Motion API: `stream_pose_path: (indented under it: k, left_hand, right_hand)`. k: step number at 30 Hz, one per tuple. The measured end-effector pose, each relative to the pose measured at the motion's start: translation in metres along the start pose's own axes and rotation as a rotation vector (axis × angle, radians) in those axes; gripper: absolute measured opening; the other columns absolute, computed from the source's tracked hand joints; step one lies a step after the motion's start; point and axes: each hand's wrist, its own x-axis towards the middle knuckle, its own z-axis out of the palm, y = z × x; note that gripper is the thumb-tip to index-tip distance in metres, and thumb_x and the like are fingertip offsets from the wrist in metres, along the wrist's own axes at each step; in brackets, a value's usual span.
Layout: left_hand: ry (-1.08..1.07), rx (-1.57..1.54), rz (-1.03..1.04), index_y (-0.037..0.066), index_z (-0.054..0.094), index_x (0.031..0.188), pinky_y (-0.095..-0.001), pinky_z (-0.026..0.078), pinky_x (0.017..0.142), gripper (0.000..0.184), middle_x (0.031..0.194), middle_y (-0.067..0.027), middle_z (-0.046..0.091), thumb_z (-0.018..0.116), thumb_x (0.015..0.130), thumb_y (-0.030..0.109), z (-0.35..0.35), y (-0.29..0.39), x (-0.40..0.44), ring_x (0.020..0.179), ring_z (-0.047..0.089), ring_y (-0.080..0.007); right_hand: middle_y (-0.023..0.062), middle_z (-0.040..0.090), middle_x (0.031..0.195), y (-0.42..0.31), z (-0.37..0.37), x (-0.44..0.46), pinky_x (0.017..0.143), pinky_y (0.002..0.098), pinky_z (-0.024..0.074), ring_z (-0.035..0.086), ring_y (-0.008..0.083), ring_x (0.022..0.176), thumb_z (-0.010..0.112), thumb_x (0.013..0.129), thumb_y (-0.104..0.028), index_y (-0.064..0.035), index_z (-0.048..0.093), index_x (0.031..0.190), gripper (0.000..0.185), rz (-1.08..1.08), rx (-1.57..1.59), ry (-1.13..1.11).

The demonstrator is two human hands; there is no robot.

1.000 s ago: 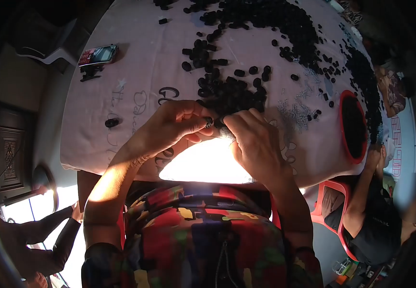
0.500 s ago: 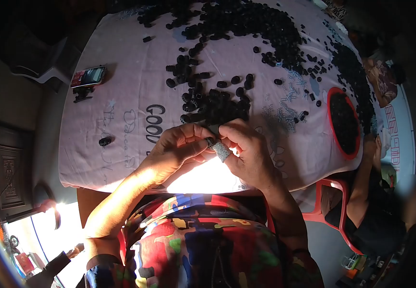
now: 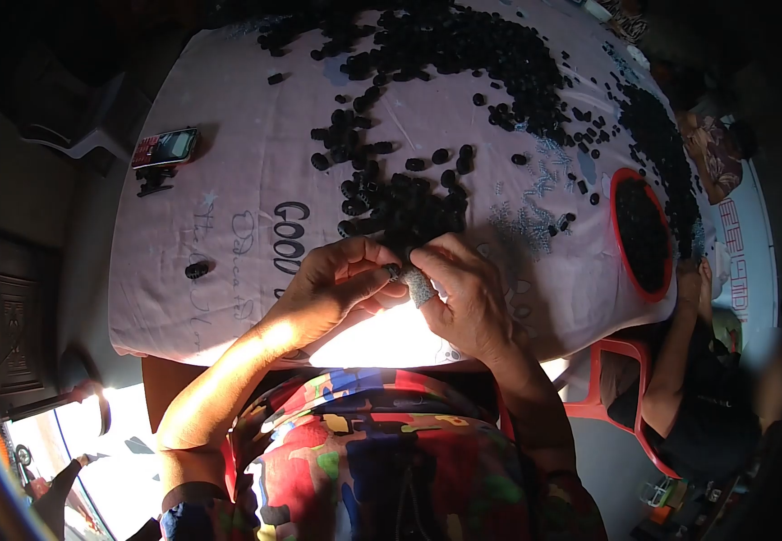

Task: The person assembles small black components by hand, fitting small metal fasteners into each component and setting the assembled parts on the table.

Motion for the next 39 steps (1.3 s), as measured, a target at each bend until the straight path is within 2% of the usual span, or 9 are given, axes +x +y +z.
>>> stream_pose_path:
  k: [4, 5, 8, 9, 13, 20, 29, 39]
  left_hand:
    - [-0.037, 0.030, 0.014, -0.002, 0.059, 0.117, -0.0270, 0.054, 0.073, 0.019, 0.103, -0.0096, 0.070, 0.059, 0.101, 0.008, -0.003, 0.004, -0.001, 0.090, 0.069, -0.0139]
    - [-0.048, 0.009, 0.000, -0.002, 0.059, 0.117, -0.0267, 0.054, 0.071, 0.019, 0.103, -0.0099, 0.070, 0.059, 0.100, 0.008, -0.002, 0.003, -0.002, 0.089, 0.069, -0.0141]
    - [-0.041, 0.032, 0.023, -0.002, 0.058, 0.117, -0.0271, 0.054, 0.070, 0.019, 0.102, -0.0107, 0.070, 0.060, 0.100, 0.007, 0.000, 0.002, 0.000, 0.085, 0.069, -0.0149]
    - [-0.044, -0.052, 0.049, -0.002, 0.059, 0.115, -0.0273, 0.055, 0.069, 0.018, 0.102, -0.0116, 0.070, 0.060, 0.100, 0.007, -0.001, -0.004, 0.002, 0.085, 0.069, -0.0152]
    - [-0.065, -0.053, 0.040, -0.002, 0.061, 0.112, -0.0264, 0.054, 0.068, 0.015, 0.101, -0.0106, 0.071, 0.061, 0.100, 0.007, -0.001, 0.000, 0.001, 0.084, 0.069, -0.0147]
    - [-0.027, 0.031, 0.004, 0.001, 0.062, 0.114, -0.0230, 0.052, 0.064, 0.016, 0.105, -0.0108, 0.072, 0.060, 0.099, 0.006, -0.002, 0.002, 0.000, 0.085, 0.071, -0.0124]
    - [-0.036, 0.042, 0.072, 0.001, 0.059, 0.112, -0.0224, 0.049, 0.060, 0.018, 0.093, -0.0102, 0.075, 0.065, 0.098, 0.010, 0.000, -0.004, 0.001, 0.079, 0.070, -0.0105]
    - [-0.018, 0.028, 0.048, 0.000, 0.058, 0.112, -0.0224, 0.049, 0.056, 0.017, 0.094, -0.0119, 0.075, 0.065, 0.098, 0.008, 0.001, -0.003, -0.001, 0.076, 0.070, -0.0116]
  right_hand:
    - [0.0146, 0.062, 0.092, 0.002, -0.003, -0.001, 0.067, 0.0361, 0.0536, 0.065, 0.0296, 0.079, 0.068, 0.080, 0.002, 0.0015, 0.065, 0.102, 0.022, 0.070, 0.136, -0.020]
    - [0.0124, 0.063, 0.092, 0.001, -0.003, -0.001, 0.064, 0.0338, 0.0529, 0.065, 0.0244, 0.077, 0.067, 0.084, 0.002, 0.0016, 0.063, 0.102, 0.018, 0.110, 0.217, -0.032]
    - [0.0098, 0.062, 0.091, 0.007, 0.005, -0.006, 0.063, 0.0297, 0.0522, 0.065, 0.0182, 0.077, 0.065, 0.087, 0.003, 0.0022, 0.063, 0.101, 0.014, 0.188, 0.431, 0.021]
    - [0.0072, 0.062, 0.091, 0.010, 0.003, -0.007, 0.067, 0.0266, 0.0520, 0.063, 0.0127, 0.082, 0.062, 0.088, 0.006, 0.0032, 0.062, 0.103, 0.016, 0.238, 0.454, -0.036]
    - [0.0054, 0.061, 0.093, 0.009, 0.003, -0.008, 0.073, 0.0243, 0.0512, 0.060, 0.0090, 0.088, 0.056, 0.087, 0.013, 0.0065, 0.059, 0.112, 0.026, 0.244, 0.640, -0.054]
    - [0.0058, 0.064, 0.094, 0.010, 0.003, -0.011, 0.076, 0.0235, 0.0511, 0.061, 0.0083, 0.088, 0.055, 0.088, 0.012, 0.0067, 0.059, 0.113, 0.026, 0.271, 0.720, -0.079]
    - [0.0058, 0.066, 0.091, 0.006, 0.002, -0.011, 0.075, 0.0237, 0.0531, 0.063, 0.0085, 0.086, 0.058, 0.088, 0.010, 0.0074, 0.062, 0.108, 0.021, 0.282, 0.703, -0.046]
    - [0.0083, 0.068, 0.094, 0.011, 0.001, -0.013, 0.080, 0.0257, 0.0555, 0.066, 0.0110, 0.089, 0.061, 0.086, 0.011, 0.0095, 0.061, 0.113, 0.027, 0.266, 0.722, -0.040]
